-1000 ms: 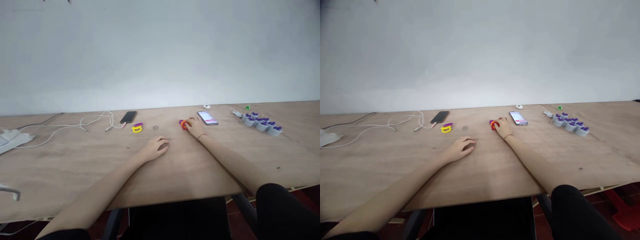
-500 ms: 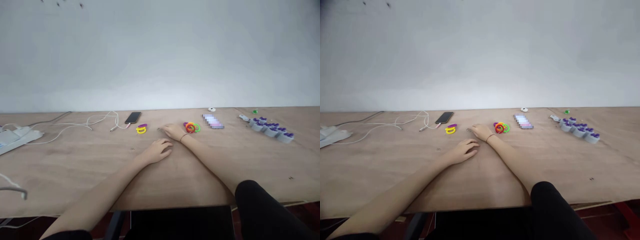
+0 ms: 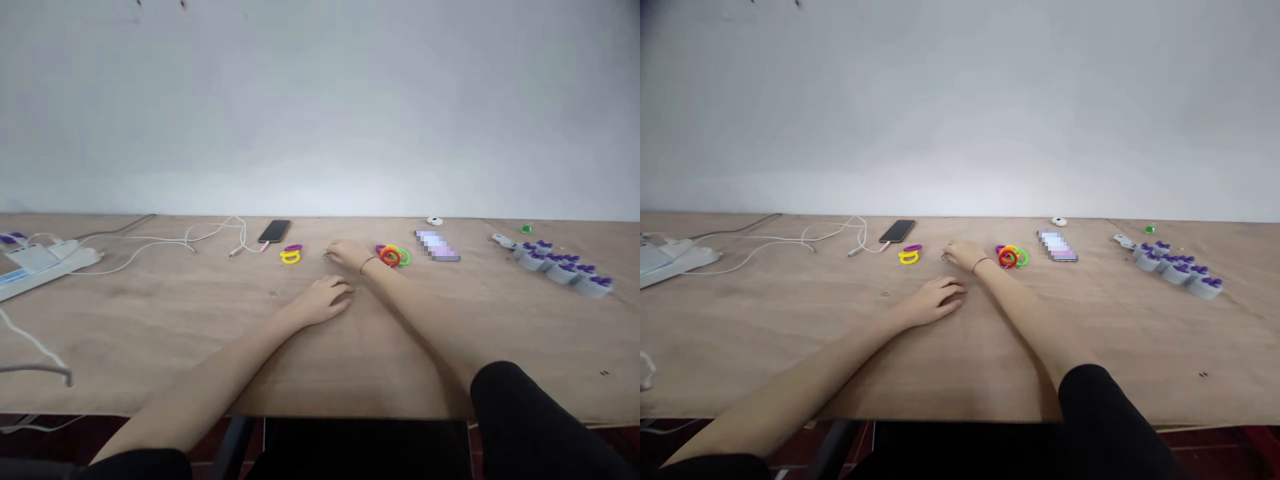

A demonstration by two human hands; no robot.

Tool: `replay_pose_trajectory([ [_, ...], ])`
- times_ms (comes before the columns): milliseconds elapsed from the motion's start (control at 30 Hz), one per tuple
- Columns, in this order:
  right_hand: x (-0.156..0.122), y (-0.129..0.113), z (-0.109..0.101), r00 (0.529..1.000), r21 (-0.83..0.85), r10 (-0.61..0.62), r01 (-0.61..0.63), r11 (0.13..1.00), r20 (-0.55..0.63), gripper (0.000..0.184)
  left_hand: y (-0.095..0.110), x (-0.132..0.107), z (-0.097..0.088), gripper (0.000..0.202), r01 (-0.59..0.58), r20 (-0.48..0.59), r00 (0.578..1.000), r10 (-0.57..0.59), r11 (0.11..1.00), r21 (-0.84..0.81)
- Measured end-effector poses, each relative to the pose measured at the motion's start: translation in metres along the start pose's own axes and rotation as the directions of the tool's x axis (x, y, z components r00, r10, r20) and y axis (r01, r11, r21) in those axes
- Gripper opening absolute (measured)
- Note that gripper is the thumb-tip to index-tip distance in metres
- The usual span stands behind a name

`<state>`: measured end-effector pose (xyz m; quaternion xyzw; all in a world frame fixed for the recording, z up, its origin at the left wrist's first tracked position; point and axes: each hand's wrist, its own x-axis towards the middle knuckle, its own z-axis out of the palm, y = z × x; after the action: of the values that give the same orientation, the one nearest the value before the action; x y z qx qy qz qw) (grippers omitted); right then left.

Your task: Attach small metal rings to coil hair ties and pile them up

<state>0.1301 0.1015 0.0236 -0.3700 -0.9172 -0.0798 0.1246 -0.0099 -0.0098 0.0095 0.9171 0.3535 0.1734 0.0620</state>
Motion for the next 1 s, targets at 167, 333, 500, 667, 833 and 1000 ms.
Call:
replay_pose_trajectory([
  [167, -0.034, 0.000, 0.012, 0.961, 0.304, 0.076, 0.009, 0.953, -0.267, 0.021, -0.004, 0.004, -0.002, 0.023, 0.308, -0.238, 0.910, -0.340, 0.937, -0.163],
  [333, -0.074, -0.014, 0.018, 0.917, 0.482, 0.184, 0.010, 0.876, -0.354, 0.020, -0.016, 0.006, -0.003, 0.037, 0.396, -0.247, 0.818, -0.520, 0.820, -0.413],
  [500, -0.095, -0.037, 0.006, 0.892, 0.545, 0.201, 0.059, 0.837, -0.405, 0.019, -0.013, 0.007, 0.002, 0.046, 0.264, -0.140, 0.902, -0.408, 0.779, -0.568],
  [667, -0.108, -0.047, -0.001, 0.880, 0.494, 0.175, 0.076, 0.866, -0.441, 0.016, -0.001, 0.007, 0.003, 0.040, 0.174, -0.149, 0.926, -0.348, 0.741, -0.648],
  [833, -0.109, -0.046, 0.001, 0.874, 0.412, 0.141, 0.073, 0.908, -0.466, 0.015, 0.000, 0.006, 0.002, 0.040, 0.207, -0.149, 0.908, -0.391, 0.730, -0.652],
  [1000, -0.109, -0.046, 0.000, 0.867, 0.350, 0.145, 0.036, 0.936, -0.476, 0.015, 0.004, 0.007, 0.002, 0.039, 0.196, -0.141, 0.905, -0.402, 0.687, -0.700],
])
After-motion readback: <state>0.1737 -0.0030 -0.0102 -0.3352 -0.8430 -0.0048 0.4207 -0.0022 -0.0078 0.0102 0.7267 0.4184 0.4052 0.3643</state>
